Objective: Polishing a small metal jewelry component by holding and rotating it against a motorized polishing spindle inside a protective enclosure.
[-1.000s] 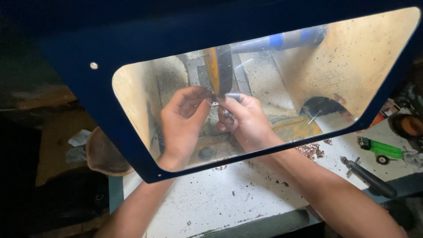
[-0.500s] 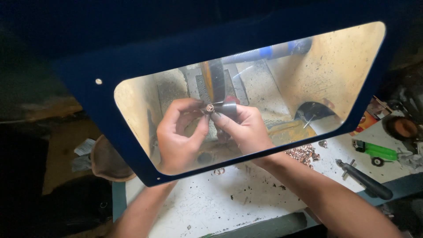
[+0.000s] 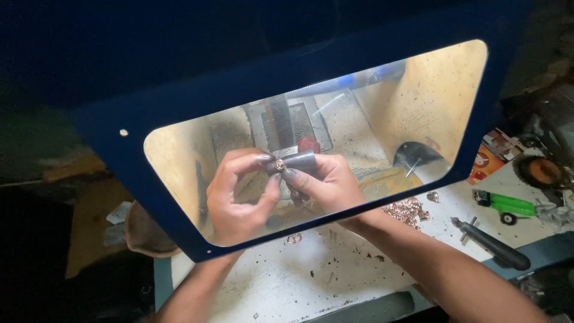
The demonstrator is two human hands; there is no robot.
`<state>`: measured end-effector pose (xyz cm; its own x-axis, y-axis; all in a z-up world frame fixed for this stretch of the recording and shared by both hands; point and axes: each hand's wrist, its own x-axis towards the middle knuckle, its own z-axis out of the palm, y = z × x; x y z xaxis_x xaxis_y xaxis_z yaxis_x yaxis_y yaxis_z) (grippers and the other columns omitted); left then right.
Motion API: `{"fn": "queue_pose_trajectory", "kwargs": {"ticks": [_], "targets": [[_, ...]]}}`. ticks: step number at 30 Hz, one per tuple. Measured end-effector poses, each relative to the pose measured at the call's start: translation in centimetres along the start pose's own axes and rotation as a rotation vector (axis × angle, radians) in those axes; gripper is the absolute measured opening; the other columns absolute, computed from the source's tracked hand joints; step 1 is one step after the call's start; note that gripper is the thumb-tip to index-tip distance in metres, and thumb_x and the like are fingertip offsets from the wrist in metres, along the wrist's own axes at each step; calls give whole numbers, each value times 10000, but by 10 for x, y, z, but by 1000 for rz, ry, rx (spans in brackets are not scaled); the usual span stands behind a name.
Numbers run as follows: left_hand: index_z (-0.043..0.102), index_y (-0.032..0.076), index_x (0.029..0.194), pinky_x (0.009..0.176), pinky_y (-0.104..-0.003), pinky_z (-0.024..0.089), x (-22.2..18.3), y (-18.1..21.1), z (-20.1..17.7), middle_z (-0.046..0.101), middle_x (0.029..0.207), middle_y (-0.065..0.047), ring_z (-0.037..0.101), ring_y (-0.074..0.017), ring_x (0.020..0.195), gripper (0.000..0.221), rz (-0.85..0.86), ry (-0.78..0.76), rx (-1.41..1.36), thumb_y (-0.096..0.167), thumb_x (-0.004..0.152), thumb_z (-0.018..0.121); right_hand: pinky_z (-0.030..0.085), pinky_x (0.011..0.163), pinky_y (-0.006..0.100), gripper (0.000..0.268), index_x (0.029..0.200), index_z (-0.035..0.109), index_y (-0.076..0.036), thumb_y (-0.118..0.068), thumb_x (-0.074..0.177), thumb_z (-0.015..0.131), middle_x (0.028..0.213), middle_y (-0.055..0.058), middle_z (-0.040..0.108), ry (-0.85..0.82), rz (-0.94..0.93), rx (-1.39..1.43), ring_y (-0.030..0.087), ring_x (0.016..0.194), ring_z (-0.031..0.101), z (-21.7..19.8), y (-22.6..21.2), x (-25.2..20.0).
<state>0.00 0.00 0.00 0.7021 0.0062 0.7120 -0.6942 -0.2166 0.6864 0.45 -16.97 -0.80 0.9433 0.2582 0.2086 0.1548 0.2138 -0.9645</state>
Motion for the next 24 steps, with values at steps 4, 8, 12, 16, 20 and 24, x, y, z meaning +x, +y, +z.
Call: {"fn": "queue_pose_trajectory", "kwargs": {"ticks": [4,8,12,16,20,24], "targets": [[703,4,1059,765,-397,666,1,1,1,724,971,-130,753,-245,855,296,27,2,10,-55,786,798,543,598,331,233,1005,781,35,-167,971,671,587,109,649,-11,-13,19,157,560,611,-1,-1,1],[705,1,1073,762,-385,662,3,4,-1,731,973,-127,760,-252,862,301,76,10,3,-53,792,799,535,604,315,227,1005,774,26,-168,976,659,590,97,648,-49,-24,36,154,583,629,0,-2,2],[708,-1,1089,758,-384,660,6,12,-2,734,989,-125,766,-273,896,327,155,15,25,-68,780,793,546,621,335,229,996,774,28,-167,976,656,594,123,663,-68,-32,-18,173,602,641,2,-6,3],[711,-8,1091,757,-399,652,4,3,-1,738,981,-133,762,-297,883,324,228,20,64,-83,782,775,564,643,354,197,999,780,28,-120,968,655,617,122,664,-70,3,-96,175,623,639,-3,8,2],[730,6,1098,745,-398,642,2,0,-3,749,951,-120,755,-293,854,343,264,28,164,-77,771,796,561,663,357,215,1007,787,14,-165,970,674,636,117,676,-25,40,-138,172,643,630,-3,8,3],[740,34,1088,722,-372,636,4,7,-2,762,923,-75,752,-252,835,327,184,34,268,-48,781,818,555,682,349,229,970,805,-10,-204,978,686,653,100,689,40,106,-122,150,666,613,-3,12,4]]}}
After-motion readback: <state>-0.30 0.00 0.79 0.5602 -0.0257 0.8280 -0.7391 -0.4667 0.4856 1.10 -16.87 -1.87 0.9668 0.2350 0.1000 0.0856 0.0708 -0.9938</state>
